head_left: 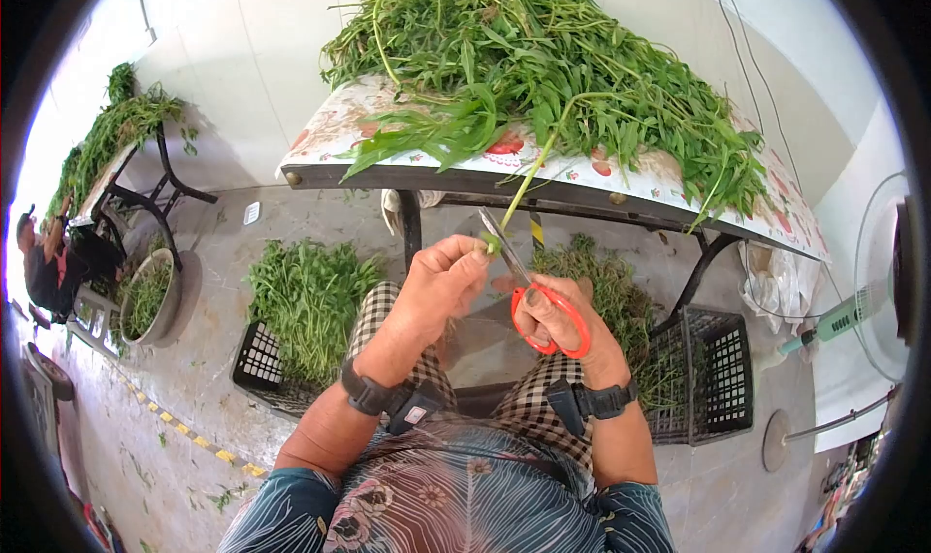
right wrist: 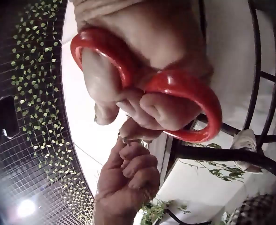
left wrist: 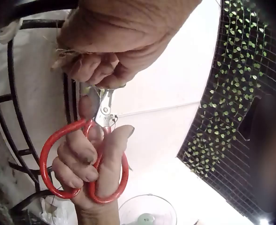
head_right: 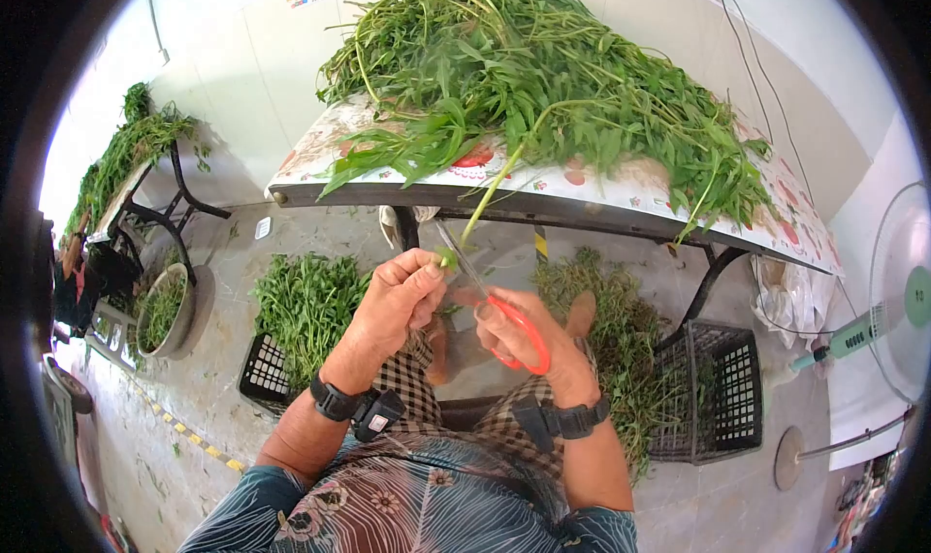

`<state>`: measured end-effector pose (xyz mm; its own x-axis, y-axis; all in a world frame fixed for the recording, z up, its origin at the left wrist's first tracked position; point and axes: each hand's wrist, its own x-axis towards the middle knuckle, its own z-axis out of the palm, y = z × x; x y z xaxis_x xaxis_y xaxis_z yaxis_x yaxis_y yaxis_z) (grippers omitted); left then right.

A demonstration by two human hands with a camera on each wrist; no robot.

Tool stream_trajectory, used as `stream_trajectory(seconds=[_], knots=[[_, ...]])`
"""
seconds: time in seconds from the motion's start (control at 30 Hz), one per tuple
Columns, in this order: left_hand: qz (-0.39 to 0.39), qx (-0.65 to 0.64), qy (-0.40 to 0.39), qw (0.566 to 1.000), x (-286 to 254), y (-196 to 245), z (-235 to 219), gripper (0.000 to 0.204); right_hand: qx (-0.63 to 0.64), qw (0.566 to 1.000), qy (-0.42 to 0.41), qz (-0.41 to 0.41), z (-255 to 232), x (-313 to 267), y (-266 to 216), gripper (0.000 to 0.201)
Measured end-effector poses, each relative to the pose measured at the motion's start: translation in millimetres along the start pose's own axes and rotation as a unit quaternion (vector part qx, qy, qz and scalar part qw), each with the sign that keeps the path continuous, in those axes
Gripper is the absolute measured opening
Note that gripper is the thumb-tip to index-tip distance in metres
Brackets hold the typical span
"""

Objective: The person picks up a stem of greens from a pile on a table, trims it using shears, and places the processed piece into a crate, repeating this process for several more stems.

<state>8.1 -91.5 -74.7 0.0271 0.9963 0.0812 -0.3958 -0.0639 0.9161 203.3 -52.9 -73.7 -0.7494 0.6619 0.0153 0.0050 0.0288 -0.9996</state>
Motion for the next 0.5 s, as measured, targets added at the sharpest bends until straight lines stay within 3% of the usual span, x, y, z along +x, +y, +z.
stream_trajectory(seconds=[0.07,0.17,0.2,0.27,0.33,0.4,0.5], knots=[[-0.011,-0.013,-0.002,1.0,0.8,1.0,-1.9,0.017,0.021,1.0,0.01,-0.001,-0.8,-5.0,-1.6,0.059],[-0.038,0.167,-0.034,0.985,-1.4,0.0,-7.5,0.017,0.051,0.999,0.012,-0.004,-13.2,-20.1,4.1,0.065],[0.034,0.263,-0.053,0.963,-0.4,-5.0,-11.6,0.018,0.059,0.998,0.013,-0.005,-18.4,-27.2,5.4,0.067],[0.176,0.441,-0.091,0.875,4.6,-16.7,-19.9,0.02,0.101,0.993,0.048,-0.025,-22.5,-41.1,4.1,0.076],[0.126,0.395,-0.021,0.91,10.8,-10.0,-19.3,0.021,0.133,0.99,0.039,-0.041,-35.7,-54.4,12.1,0.095],[0.087,0.314,0.035,0.945,23.2,-5.3,-22.8,0.027,0.186,0.978,0.058,-0.074,-34.4,-55.6,20.3,0.099],[0.041,0.196,0.041,0.979,41.4,1.0,-18.6,0.033,0.204,0.975,0.05,-0.07,-47.0,-51.8,29.8,0.101]])
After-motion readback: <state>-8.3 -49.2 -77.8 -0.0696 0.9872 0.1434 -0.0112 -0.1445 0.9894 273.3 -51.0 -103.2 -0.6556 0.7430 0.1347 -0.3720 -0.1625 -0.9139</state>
